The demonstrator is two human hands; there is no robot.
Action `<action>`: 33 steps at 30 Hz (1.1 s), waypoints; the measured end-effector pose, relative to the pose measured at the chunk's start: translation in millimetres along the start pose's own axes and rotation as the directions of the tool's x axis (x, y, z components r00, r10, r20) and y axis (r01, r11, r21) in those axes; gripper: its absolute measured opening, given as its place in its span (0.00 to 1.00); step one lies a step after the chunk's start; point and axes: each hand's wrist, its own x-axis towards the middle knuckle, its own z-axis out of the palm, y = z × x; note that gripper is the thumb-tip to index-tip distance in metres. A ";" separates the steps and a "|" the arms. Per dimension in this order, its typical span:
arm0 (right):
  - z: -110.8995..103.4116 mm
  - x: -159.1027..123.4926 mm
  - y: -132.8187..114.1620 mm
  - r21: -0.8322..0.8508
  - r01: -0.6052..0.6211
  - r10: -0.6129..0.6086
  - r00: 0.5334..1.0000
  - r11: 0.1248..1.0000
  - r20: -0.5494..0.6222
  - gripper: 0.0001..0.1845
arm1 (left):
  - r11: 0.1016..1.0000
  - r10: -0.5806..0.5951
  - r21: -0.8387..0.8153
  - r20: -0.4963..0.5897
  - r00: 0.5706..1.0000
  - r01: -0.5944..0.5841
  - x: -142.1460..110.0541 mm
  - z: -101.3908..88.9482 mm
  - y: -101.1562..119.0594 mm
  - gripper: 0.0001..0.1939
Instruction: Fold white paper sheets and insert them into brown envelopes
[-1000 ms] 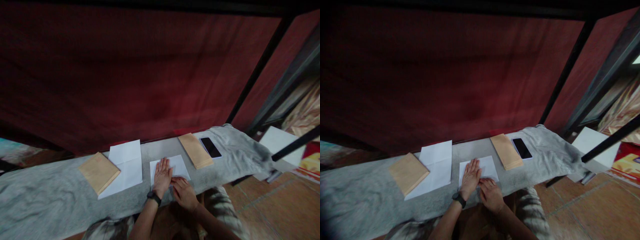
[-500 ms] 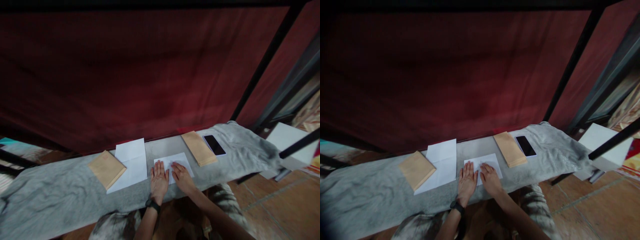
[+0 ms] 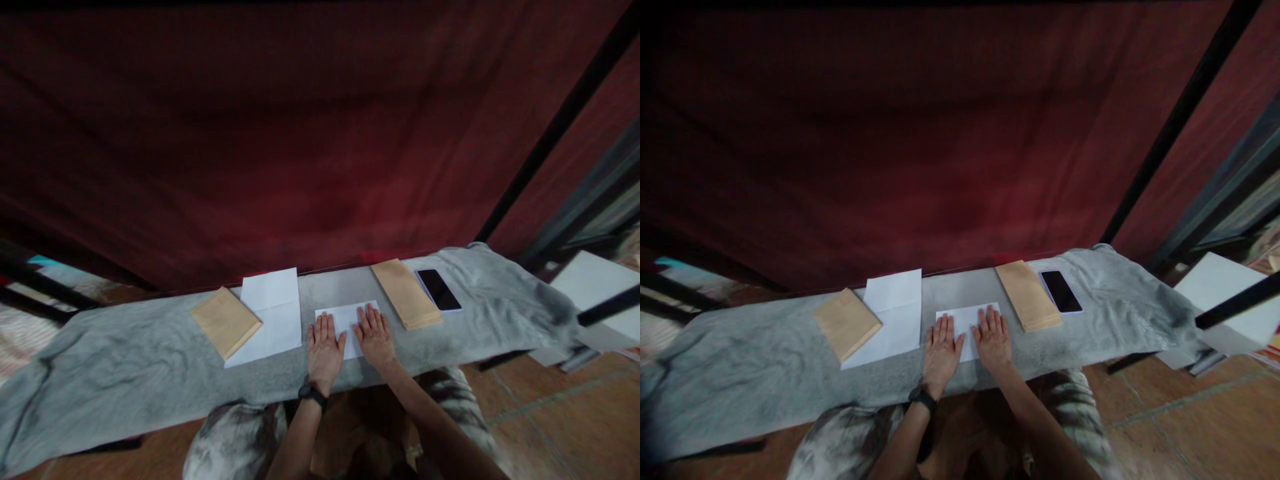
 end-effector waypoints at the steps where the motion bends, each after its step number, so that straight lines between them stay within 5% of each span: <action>1: -0.4 -1.1 1.8 -0.011 0.001 -0.001 1.000 1.000 -0.004 0.30 | 1.000 -0.005 -0.007 0.009 1.000 0.005 -0.2 -0.3 0.8 0.33; 12: -8.1 -0.4 6.9 -0.014 0.020 -0.020 1.000 1.000 -0.009 0.30 | 0.998 -0.026 -0.046 0.099 0.995 0.030 0.0 -7.8 12.5 0.38; 21: -14.6 -18.1 -8.3 0.077 0.115 -0.122 0.988 0.990 0.098 0.27 | 0.999 -0.009 -0.041 0.075 0.997 0.012 -0.8 -7.1 17.4 0.32; 33: -17.4 -35.9 12.0 0.036 0.077 -0.077 0.997 0.996 0.026 0.30 | 0.997 -0.003 -0.074 0.035 0.999 0.006 -6.1 -0.1 8.1 0.32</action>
